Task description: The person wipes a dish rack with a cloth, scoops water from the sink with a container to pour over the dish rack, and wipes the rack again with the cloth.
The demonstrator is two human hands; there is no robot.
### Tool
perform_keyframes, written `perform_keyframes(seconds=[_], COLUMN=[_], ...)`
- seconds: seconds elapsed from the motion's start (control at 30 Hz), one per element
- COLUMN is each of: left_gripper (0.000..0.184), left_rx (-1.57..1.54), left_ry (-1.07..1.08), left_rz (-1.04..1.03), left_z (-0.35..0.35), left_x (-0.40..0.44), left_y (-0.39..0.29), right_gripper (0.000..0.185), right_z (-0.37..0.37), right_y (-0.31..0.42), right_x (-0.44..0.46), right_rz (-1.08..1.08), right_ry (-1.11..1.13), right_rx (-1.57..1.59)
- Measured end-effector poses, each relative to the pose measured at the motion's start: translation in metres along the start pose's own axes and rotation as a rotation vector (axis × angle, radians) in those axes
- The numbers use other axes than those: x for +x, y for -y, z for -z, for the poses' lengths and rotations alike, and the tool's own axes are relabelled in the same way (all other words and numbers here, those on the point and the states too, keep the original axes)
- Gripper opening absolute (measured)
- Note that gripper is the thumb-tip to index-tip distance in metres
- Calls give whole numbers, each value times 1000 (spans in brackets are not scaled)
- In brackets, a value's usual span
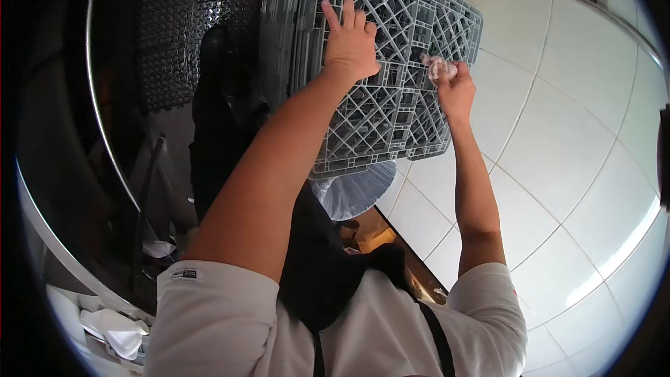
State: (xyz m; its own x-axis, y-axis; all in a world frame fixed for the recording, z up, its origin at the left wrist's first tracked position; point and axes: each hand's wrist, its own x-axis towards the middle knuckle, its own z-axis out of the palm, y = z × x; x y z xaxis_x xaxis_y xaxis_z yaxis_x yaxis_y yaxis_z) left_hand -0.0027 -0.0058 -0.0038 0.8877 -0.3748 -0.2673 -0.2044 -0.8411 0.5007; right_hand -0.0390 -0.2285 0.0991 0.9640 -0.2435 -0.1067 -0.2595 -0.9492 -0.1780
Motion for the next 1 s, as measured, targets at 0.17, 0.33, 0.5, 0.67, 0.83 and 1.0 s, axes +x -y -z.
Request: perform_keyframes(seconds=[0.17, 0.33, 0.5, 0.67, 0.83, 1.0], left_gripper=[78, 79, 76, 76, 78, 79], left_rx=[-21, 1, 0, 10, 12, 3], left_ry=[3, -36, -78, -84, -41, 2], left_rz=[-8, 0, -15, -19, -8, -4], left_z=[3, -1, -5, -7, -3, 3], left_x=[0, 3, 1, 1, 0, 3], left_y=[2, 3, 3, 1, 3, 4], right_gripper=[15, 14, 26, 35, 35, 35], right_z=[-25, -49, -56, -55, -55, -55], right_y=[35, 32, 41, 59, 43, 33], right_x=[-8, 6, 24, 45, 48, 41], right_rz=[406, 317, 186, 304, 349, 354], right_ry=[63, 151, 239, 466, 473, 425], right_rx=[24, -39, -244, -655, -537, -493])
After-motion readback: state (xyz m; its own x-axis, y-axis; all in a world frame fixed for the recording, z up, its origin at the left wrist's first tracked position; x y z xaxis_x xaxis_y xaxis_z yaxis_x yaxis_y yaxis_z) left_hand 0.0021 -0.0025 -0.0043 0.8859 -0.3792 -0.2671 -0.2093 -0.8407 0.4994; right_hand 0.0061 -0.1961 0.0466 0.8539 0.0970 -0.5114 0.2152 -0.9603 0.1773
